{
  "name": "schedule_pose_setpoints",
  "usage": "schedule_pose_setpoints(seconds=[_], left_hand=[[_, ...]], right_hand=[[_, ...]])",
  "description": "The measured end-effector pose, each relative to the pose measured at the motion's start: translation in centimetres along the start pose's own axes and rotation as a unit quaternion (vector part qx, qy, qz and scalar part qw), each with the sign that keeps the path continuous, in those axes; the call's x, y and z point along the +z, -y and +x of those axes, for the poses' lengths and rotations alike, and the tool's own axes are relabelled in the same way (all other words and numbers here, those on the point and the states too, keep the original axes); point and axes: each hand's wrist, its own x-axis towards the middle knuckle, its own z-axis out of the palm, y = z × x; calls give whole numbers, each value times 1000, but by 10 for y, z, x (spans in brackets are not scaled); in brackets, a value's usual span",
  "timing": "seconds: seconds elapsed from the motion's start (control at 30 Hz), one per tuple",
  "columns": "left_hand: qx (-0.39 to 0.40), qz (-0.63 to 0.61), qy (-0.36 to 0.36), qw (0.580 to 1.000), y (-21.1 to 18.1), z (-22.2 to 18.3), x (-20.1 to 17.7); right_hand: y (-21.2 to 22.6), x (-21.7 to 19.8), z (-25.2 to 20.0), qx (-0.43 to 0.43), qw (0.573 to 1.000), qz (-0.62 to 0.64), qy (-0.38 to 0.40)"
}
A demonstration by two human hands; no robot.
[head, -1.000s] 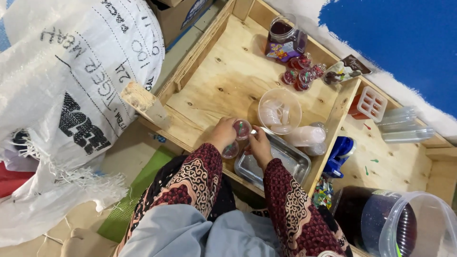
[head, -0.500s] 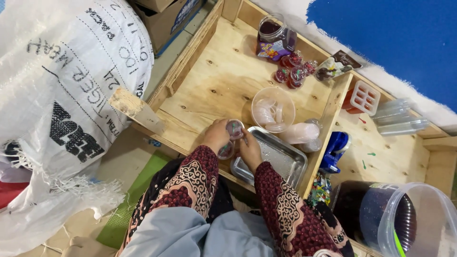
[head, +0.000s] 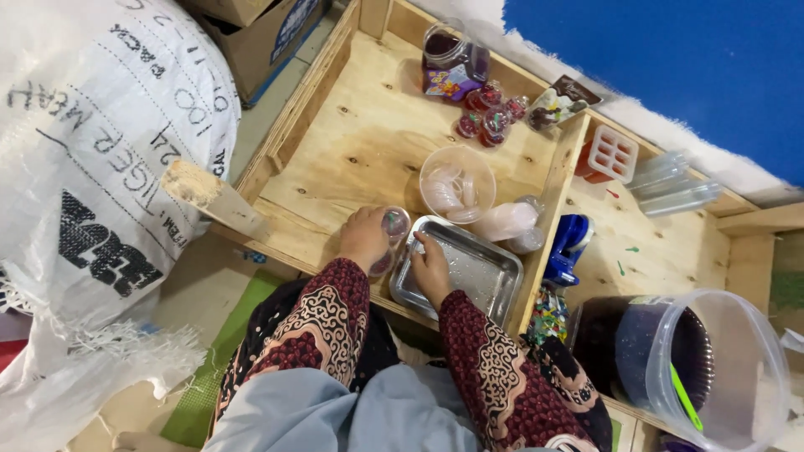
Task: The person puts a small cup into a tray, places a sticker on the cup, and then uses a ladle to pour a dark liquid from a large bucket into the cup.
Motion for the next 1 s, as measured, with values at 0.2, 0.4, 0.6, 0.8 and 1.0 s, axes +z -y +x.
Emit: schedule_pose_setpoints(seconds=[0.2, 0.4, 0.6, 0.8, 1.0], left_hand=[[125, 57, -114, 984, -15, -3, 39], [234, 16, -111, 966, -66, -13, 87], [223, -130, 8, 966, -139, -9, 89], [211, -106, -9, 972, -167, 43, 118], [211, -88, -9, 973, -167, 41, 112]], right_hand=[[-34, -40, -21, 11, 992, 30, -119], [-73, -115, -11, -77, 948, -22, -307], [-67, -167, 6, 17, 958, 32, -283], [-7, -181, 21, -42, 978, -97, -181], [-81, -150, 77, -152, 938, -175, -258]])
